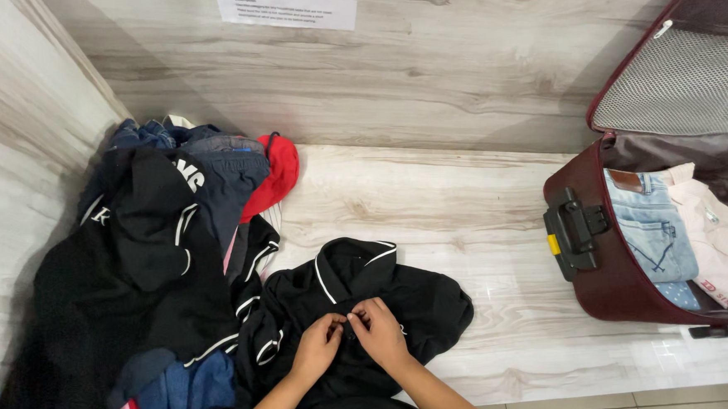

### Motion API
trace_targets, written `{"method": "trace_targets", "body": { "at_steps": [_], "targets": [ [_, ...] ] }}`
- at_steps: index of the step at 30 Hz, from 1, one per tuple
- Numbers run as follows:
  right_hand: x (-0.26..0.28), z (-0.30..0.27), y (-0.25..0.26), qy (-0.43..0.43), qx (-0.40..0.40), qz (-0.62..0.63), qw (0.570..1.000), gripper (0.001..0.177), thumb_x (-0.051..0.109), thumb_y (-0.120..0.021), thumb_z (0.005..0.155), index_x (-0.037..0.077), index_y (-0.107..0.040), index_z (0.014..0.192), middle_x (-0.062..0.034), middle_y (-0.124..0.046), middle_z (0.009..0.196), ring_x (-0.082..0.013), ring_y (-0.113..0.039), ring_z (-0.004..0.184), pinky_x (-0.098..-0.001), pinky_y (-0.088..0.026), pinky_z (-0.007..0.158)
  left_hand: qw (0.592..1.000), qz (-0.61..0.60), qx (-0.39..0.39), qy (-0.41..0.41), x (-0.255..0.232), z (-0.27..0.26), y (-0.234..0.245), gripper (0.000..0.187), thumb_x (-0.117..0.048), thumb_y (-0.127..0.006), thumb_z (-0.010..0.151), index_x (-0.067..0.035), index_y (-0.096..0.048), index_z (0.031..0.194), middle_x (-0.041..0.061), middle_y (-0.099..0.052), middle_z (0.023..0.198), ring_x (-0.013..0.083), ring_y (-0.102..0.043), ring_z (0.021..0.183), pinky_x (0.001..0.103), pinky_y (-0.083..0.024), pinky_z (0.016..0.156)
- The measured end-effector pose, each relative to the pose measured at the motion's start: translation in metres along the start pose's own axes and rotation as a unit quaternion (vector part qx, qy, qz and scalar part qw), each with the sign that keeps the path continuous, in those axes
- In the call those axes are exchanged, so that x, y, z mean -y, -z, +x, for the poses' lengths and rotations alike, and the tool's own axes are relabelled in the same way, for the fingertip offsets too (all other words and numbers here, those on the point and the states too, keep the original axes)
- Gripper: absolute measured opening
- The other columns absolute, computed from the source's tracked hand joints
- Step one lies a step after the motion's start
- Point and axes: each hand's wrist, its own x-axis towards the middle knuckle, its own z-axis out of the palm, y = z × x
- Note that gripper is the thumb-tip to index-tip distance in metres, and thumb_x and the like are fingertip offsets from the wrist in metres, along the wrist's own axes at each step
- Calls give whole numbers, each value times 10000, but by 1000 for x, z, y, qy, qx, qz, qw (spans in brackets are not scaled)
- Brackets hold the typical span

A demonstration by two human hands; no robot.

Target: The person buttons the collar of a black shirt by hand, spreads the shirt flat, folds in the sides and sleeves, and places the folded shirt into a suitcase alongside other clothes.

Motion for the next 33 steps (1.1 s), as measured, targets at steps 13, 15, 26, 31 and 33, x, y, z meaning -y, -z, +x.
{"method": "trace_targets", "body": {
  "at_steps": [13, 15, 26, 31, 33],
  "targets": [
    [-25, 17, -19, -57, 44, -122, 990, 266, 198, -758, 851, 56, -668, 1056, -101, -692, 865, -277, -679, 797, -386, -562, 723, 997, 11, -23, -68, 13, 8, -5, 347, -125, -633, 922, -76, -660, 1265, 121, -745, 976, 259, -721, 855, 347, -559, 785],
    [-33, 16, -20, -45, 28, -96, 994, 200, 136, -707, 875, 36, -684, 1047, -120, -725, 895, -285, -716, 811, -382, -566, 736, 999, 12, -9, -35, 11, 6, -7, 356, -136, -640, 914, -89, -658, 1266, 108, -749, 940, 246, -718, 834, 340, -557, 786],
    [-54, 13, -23, -123, -17, 52, 991, 161, 76, -669, 886, 18, -706, 1032, -114, -783, 867, -202, -758, 774, -309, -573, 710, 999, 1, -20, -42, 22, 31, -18, 315, -237, -663, 935, -102, -708, 1217, 120, -741, 1051, 267, -719, 961, 368, -554, 838],
    [-52, 6, -25, -125, -11, 27, 992, 206, 72, -662, 881, 35, -716, 1077, -124, -758, 864, -214, -744, 767, -315, -568, 714, 983, 182, -11, -21, -29, 17, 12, 248, -273, -658, 915, -142, -777, 1088, 115, -713, 1006, 315, -698, 952, 405, -556, 828],
    [-57, 8, -27, -93, -11, 28, 995, 174, 68, -653, 886, 16, -705, 1044, -112, -764, 900, -206, -752, 793, -317, -574, 731, 978, 205, -25, -38, -45, 15, 19, 236, -283, -664, 908, -135, -782, 1047, 104, -713, 1002, 315, -699, 947, 409, -557, 823]
  ]
}}
